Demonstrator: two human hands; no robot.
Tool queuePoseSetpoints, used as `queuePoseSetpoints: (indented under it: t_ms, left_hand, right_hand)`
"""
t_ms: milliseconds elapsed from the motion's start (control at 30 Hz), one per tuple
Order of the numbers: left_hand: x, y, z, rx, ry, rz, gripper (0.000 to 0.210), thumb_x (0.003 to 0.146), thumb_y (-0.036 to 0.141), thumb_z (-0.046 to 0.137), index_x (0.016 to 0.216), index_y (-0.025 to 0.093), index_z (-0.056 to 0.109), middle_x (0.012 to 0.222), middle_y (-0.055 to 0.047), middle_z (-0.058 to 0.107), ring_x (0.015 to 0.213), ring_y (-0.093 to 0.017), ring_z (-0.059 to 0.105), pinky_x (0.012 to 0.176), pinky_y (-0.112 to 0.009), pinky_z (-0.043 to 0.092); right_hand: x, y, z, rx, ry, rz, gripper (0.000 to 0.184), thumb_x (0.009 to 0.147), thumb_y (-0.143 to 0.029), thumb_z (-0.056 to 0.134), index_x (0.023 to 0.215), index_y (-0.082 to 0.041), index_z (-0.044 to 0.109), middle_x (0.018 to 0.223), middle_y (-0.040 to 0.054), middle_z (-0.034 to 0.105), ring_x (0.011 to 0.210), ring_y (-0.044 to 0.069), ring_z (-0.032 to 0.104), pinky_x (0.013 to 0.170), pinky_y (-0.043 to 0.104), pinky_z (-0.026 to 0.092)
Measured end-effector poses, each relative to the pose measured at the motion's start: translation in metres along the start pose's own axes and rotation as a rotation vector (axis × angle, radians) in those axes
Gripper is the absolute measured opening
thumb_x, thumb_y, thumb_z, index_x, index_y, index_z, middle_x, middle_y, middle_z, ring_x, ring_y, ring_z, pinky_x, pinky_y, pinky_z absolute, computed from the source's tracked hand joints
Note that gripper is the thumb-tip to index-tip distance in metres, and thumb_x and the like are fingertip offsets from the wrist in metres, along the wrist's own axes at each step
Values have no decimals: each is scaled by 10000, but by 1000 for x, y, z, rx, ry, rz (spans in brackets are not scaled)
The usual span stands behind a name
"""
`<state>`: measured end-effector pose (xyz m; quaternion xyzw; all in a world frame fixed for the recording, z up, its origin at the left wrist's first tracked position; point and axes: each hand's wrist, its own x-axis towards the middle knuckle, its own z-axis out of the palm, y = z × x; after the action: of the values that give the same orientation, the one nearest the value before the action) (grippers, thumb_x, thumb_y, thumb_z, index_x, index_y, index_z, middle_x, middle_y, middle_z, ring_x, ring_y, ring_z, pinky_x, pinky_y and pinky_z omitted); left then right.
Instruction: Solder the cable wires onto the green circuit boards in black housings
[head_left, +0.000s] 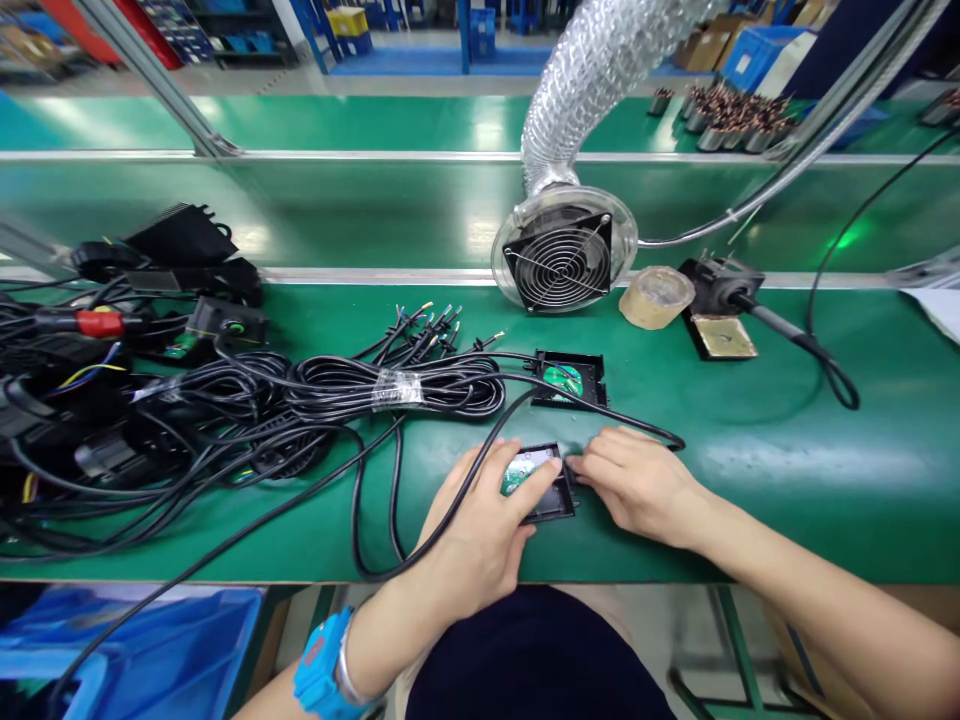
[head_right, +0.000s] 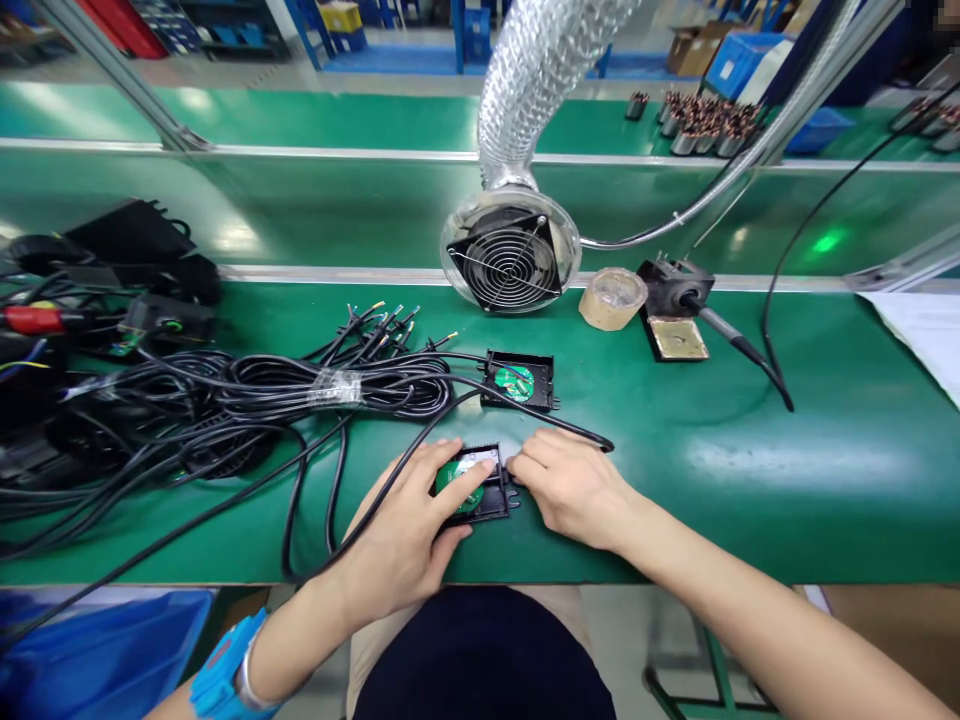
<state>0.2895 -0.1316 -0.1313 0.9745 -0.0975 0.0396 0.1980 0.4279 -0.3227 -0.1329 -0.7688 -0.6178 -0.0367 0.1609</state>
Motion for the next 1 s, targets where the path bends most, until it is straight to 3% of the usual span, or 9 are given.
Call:
queuePoseSetpoints:
  t_ms: [167,400,500,600,700,900,1000]
  left_hand:
    - [0,2,0,48,8,40,570,793,145,523,1347,233,427,1396,-184,315,1317,-342,321,1044,-550,349]
    - [7,8,0,105,-79,-47,502,797,187,525,1299,190,507,1388,-205,329,1283,-391,360,1030,-570,358]
    - [6,13,-1,157,-57,-32,497,804,163,499,1300,166,508,1398,-202,358,1314,-366,341,1053,-552,349]
    - [4,23,2,283,35,81,509,819,71,383,1318,92,480,1412,-173,409,1338,-309,338,1092,-488,337]
    - [2,34,12,359,101,183,537,812,17,273,1318,3,451,1366,-166,484,1288,-262,428,1087,-392,370]
    - [1,51,36,391,131,91,516,788,30,279,1252,-137,429,1297,-282,498,1257,-338,441,1034,-401,434]
    - [2,51,35,311,99,59,538,808,81,338,1296,-145,363,1352,-297,432,1305,-358,367,1060,-435,408]
  right_hand:
    - [-2,-7,2,-176,-19,-31,258,870,-46,367,814,-155,593,703,34,479,708,161,417,645,297,320]
    - [4,-18,2,-280,-137,-71,215,822,-42,373,773,-146,555,736,69,509,711,199,447,670,338,325]
    - [-2,-15,7,-257,-99,-43,228,818,-28,389,865,-136,584,799,72,547,754,190,467,704,321,354]
    - [-10,-11,13,-263,-40,-4,255,849,-66,411,1021,-110,595,952,104,583,812,198,488,728,324,390]
    - [-14,-9,17,-163,49,53,242,891,-133,445,1081,-100,590,919,106,591,785,189,493,729,329,417]
    - [-13,-6,26,-31,147,53,249,907,-83,390,964,-115,630,726,49,563,711,158,466,675,297,417]
    - [-14,-2,28,-27,151,55,255,913,-94,391,956,-121,641,688,36,556,661,145,453,634,283,410]
